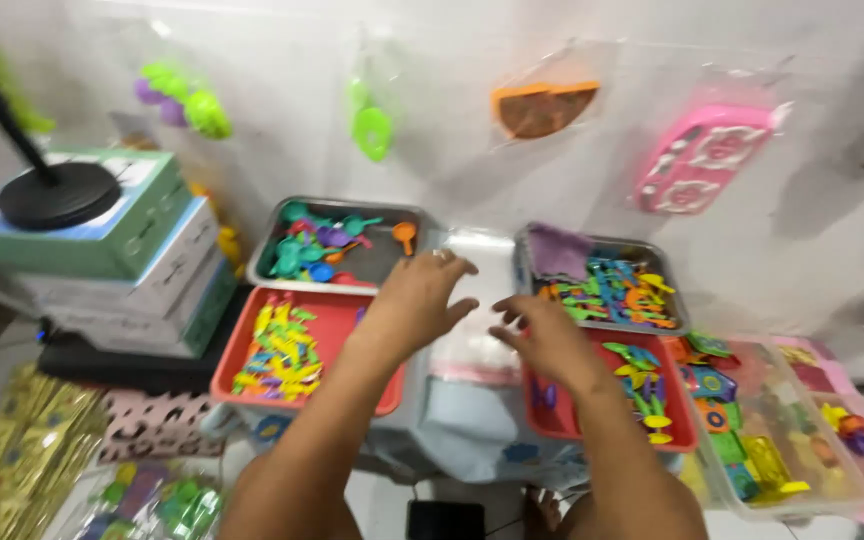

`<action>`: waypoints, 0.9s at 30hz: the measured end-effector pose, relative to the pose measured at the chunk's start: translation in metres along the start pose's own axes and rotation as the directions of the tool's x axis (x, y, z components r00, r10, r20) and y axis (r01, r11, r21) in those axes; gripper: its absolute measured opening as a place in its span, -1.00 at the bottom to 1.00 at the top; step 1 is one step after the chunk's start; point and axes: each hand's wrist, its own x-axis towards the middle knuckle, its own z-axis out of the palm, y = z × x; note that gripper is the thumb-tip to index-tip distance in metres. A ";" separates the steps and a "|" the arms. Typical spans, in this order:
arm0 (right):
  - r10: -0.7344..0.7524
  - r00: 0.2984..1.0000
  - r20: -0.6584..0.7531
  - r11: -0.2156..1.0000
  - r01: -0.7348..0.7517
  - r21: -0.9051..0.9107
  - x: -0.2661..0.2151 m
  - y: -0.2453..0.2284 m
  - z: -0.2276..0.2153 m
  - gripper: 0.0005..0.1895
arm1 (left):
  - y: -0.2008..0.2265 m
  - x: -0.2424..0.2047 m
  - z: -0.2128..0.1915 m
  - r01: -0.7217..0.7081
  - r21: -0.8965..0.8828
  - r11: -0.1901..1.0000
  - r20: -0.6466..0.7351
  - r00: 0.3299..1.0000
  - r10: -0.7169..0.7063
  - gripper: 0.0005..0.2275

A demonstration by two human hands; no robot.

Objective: The person sits on the floor and sorts small plastic toys from red trays into clear plastic bags. They use a purple cloth to wipe the toys before placing them inside the bags, then seal the bags and set them aside.

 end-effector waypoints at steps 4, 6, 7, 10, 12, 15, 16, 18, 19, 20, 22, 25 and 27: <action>-0.013 0.999 0.032 1.000 0.013 0.002 -0.003 -0.003 0.014 -0.64 | 0.009 0.010 0.046 0.098 -0.023 0.995 0.271 0.959 -0.088 -0.65; -0.003 0.996 0.093 0.994 0.013 -0.105 0.008 -0.002 0.021 -0.65 | 0.001 0.015 0.073 0.083 0.033 0.996 0.377 0.922 -0.089 -0.67; 0.010 0.996 0.092 0.994 -0.001 -0.105 0.008 -0.003 0.020 -0.65 | 0.001 0.015 0.077 0.077 0.024 0.997 0.384 0.920 -0.080 -0.67; -0.010 0.995 0.099 0.989 0.024 -0.143 0.009 -0.001 0.023 -0.69 | -0.002 0.011 0.077 0.040 0.050 0.998 0.388 0.920 -0.056 -0.66; -0.041 0.996 0.080 0.985 0.054 -0.166 0.006 0.007 0.023 -0.69 | -0.001 0.007 0.061 0.093 -0.011 0.996 0.408 0.909 -0.081 -0.66; -0.041 0.999 0.026 0.983 0.045 -0.176 0.014 0.007 0.002 -0.70 | -0.004 0.002 0.054 0.130 -0.008 0.991 0.501 0.859 -0.108 -0.61; -0.042 0.999 0.019 0.982 0.045 -0.183 0.018 0.017 -0.002 -0.70 | -0.004 0.004 0.056 0.124 -0.010 0.992 0.495 0.863 -0.103 -0.61; 0.087 0.996 -0.016 0.980 -0.088 -0.177 0.026 0.041 -0.010 -0.69 | -0.003 0.007 0.060 0.128 0.008 0.992 0.563 0.819 -0.111 -0.56; 0.083 0.996 -0.018 0.981 -0.085 -0.177 0.028 0.049 -0.013 -0.69 | -0.002 0.008 0.063 0.128 0.010 0.992 0.560 0.821 -0.112 -0.56; 0.114 0.993 -0.039 0.972 -0.120 -0.204 0.030 0.059 -0.016 -0.70 | -0.002 0.010 0.066 0.126 0.010 0.992 0.576 0.810 -0.108 -0.56; 0.154 0.986 -0.060 0.962 -0.163 -0.220 0.033 0.072 -0.019 -0.72 | -0.003 0.015 0.074 0.120 0.012 0.993 0.603 0.791 -0.103 -0.55; 0.229 0.972 -0.050 0.965 -0.233 -0.117 0.037 0.076 -0.017 -0.69 | -0.005 0.020 0.081 0.115 0.042 0.992 0.647 0.754 -0.115 -0.53; 0.161 0.986 -0.045 0.977 -0.166 -0.134 0.037 0.068 -0.016 -0.71 | -0.004 0.023 0.079 0.137 0.044 0.990 0.649 0.749 -0.132 -0.51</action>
